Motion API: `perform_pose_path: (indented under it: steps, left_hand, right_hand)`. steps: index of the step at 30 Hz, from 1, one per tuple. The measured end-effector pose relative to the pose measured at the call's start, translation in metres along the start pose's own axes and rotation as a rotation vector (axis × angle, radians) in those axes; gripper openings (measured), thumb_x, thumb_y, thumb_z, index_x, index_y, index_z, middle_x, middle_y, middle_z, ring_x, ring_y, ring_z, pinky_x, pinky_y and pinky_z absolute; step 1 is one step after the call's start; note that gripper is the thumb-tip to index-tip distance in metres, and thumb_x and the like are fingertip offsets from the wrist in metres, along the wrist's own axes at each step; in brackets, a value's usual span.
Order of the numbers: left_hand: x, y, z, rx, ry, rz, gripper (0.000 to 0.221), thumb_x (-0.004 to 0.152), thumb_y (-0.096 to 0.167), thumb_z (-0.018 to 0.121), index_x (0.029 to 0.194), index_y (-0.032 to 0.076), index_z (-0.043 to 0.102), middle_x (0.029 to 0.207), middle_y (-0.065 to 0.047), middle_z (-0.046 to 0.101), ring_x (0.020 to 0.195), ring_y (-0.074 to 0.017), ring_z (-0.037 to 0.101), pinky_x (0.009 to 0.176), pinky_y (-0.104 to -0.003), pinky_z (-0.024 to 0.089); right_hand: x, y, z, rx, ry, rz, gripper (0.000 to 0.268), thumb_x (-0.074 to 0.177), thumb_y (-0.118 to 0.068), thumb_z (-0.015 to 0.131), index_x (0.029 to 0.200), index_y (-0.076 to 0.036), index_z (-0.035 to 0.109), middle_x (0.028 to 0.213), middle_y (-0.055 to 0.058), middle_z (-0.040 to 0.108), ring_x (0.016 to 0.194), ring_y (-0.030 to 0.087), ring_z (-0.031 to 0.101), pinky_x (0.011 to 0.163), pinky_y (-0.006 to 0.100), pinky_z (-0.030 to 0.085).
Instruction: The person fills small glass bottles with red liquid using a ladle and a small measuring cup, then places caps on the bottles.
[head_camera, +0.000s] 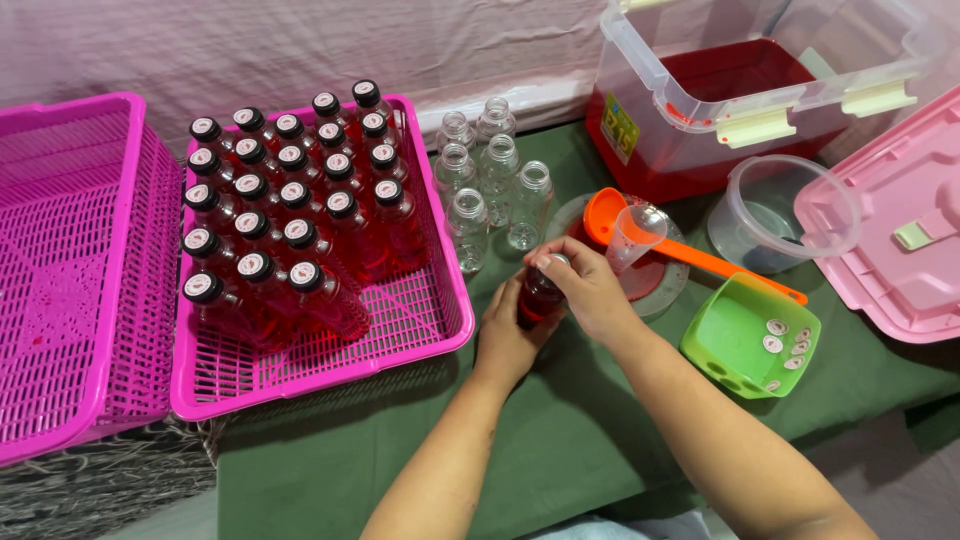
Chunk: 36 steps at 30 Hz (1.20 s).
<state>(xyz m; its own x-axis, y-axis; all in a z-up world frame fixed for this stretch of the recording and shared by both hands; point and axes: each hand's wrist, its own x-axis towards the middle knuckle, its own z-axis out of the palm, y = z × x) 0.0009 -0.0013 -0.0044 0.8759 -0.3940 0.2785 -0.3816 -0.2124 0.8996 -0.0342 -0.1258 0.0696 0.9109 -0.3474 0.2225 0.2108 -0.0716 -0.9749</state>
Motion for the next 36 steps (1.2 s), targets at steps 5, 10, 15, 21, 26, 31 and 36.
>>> perform_pose_path:
  steps: [5,10,15,21,26,31,36]
  left_hand:
    - [-0.003,-0.009,0.004,0.014,0.022,0.023,0.073,0.075,0.043,0.086,0.140,0.023,0.058,0.129,-0.006,0.067,0.122,-0.0318,0.065,0.104,-0.046,0.055]
    - [0.000,-0.008,0.008,0.034,0.046,0.033,0.073,0.074,0.041,0.087,0.138,0.019,0.059,0.127,-0.009,0.068,0.119,-0.0355,0.066,0.102,-0.049,0.056]
    - [-0.003,-0.013,0.012,0.064,0.070,0.038,0.074,0.072,0.044,0.088,0.135,0.018,0.060,0.125,-0.009,0.068,0.117,-0.0358,0.067,0.100,-0.050,0.057]
    - [-0.004,-0.004,0.005,0.008,0.082,0.066,0.073,0.073,0.036,0.088,0.137,0.018,0.059,0.120,-0.013,0.068,0.115,-0.0385,0.067,0.098,-0.051,0.057]
    - [-0.005,-0.008,0.007,0.001,0.117,0.064,0.074,0.069,0.039,0.090,0.134,0.019,0.061,0.116,-0.011,0.069,0.112,-0.0363,0.069,0.097,-0.049,0.058]
    - [-0.010,0.007,0.001,-0.035,0.227,0.202,0.071,0.065,0.038,0.094,0.126,0.016,0.066,0.107,-0.011,0.071,0.103,-0.0350,0.072,0.091,-0.044,0.059]
    - [-0.033,0.073,-0.027,-0.225,0.164,0.076,0.064,0.068,0.037,0.086,0.118,0.009,0.057,0.107,-0.005,0.074,0.101,-0.0162,0.071,0.092,-0.030,0.054]
  right_hand:
    - [-0.001,0.021,-0.009,0.083,-0.086,-0.080,0.017,0.096,-0.018,0.065,0.103,-0.002,0.069,0.106,0.011,0.072,0.106,0.016,0.062,0.101,0.033,0.048]
    - [-0.001,0.014,-0.003,0.150,-0.078,-0.151,0.033,0.101,-0.022,0.048,0.104,0.005,0.068,0.104,0.019,0.069,0.106,0.024,0.064,0.103,0.036,0.047]
    - [0.002,0.000,0.008,0.081,0.058,-0.116,0.050,0.111,-0.021,0.033,0.093,0.002,0.073,0.094,0.015,0.075,0.100,0.021,0.068,0.104,0.033,0.049]
    - [-0.037,0.039,0.003,0.069,0.360,0.030,0.049,0.114,-0.043,0.039,0.128,-0.002,0.063,0.122,0.014,0.065,0.112,0.023,0.056,0.106,0.050,0.047]
    - [-0.069,0.075,-0.016,-0.160,0.394,-0.319,0.031,0.113,-0.030,0.046,0.100,-0.006,0.062,0.096,0.008,0.067,0.094,0.019,0.062,0.092,0.033,0.047]
    - [-0.066,0.095,-0.025,-0.101,0.284,-0.394,0.053,0.113,-0.041,0.036,0.078,-0.008,0.058,0.064,0.007,0.062,0.055,0.018,0.056,0.060,0.027,0.046]
    - [-0.071,0.097,-0.027,-0.036,0.368,-0.222,0.009,0.106,-0.009,0.048,0.115,-0.009,0.051,0.099,0.008,0.060,0.083,0.013,0.059,0.074,0.025,0.051]
